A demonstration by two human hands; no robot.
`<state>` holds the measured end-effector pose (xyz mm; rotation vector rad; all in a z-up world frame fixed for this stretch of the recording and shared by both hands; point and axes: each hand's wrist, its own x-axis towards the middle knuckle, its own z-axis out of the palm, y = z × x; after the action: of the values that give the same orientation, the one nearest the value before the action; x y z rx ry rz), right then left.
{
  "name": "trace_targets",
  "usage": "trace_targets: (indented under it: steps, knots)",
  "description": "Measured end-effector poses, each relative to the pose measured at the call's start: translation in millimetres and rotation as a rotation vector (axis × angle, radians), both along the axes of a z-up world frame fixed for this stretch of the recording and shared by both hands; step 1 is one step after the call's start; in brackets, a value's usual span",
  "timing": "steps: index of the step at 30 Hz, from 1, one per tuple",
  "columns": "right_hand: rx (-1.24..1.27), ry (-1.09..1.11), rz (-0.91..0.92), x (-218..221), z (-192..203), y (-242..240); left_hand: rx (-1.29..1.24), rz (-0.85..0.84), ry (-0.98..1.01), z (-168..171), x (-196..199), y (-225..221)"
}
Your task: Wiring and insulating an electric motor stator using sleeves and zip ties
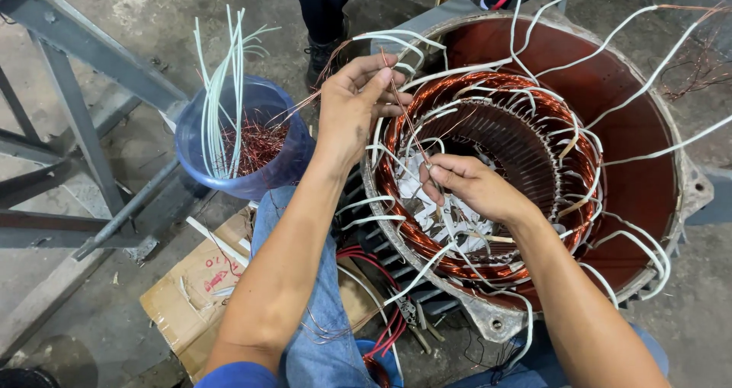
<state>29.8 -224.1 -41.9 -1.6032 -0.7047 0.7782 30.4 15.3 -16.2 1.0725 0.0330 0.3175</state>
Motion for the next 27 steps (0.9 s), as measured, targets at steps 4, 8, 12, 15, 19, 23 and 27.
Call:
trace_targets:
  steps: [4,8,12,15,19,23,27]
  knots:
    - [-0.056,-0.037,0.114,-3.5,23.9,-1.2,0.109,-0.021,0.084,10.9,-4.3,0.6]
    - [-0.048,-0.052,0.121,-4.0,25.2,0.1,0.087,-0.035,0.054,11.5,-4.7,0.0]
    - [-0.019,-0.081,0.128,-4.1,27.7,0.2,0.032,-0.047,0.049,10.8,-2.8,-1.9]
    - [-0.076,-0.093,0.133,-5.0,32.8,0.3,0.056,-0.025,0.081,15.0,-5.2,-1.0]
    - [-0.063,-0.076,0.133,-6.3,31.4,0.4,0.179,-0.005,0.176,33.3,-13.1,3.6]
    - [-0.086,-0.082,0.131,-7.2,32.8,1.4,0.13,0.029,0.118,26.2,-11.3,6.3]
    - [-0.044,-0.104,0.158,-6.5,32.8,1.1,0.087,0.009,0.111,25.1,-11.1,7.1]
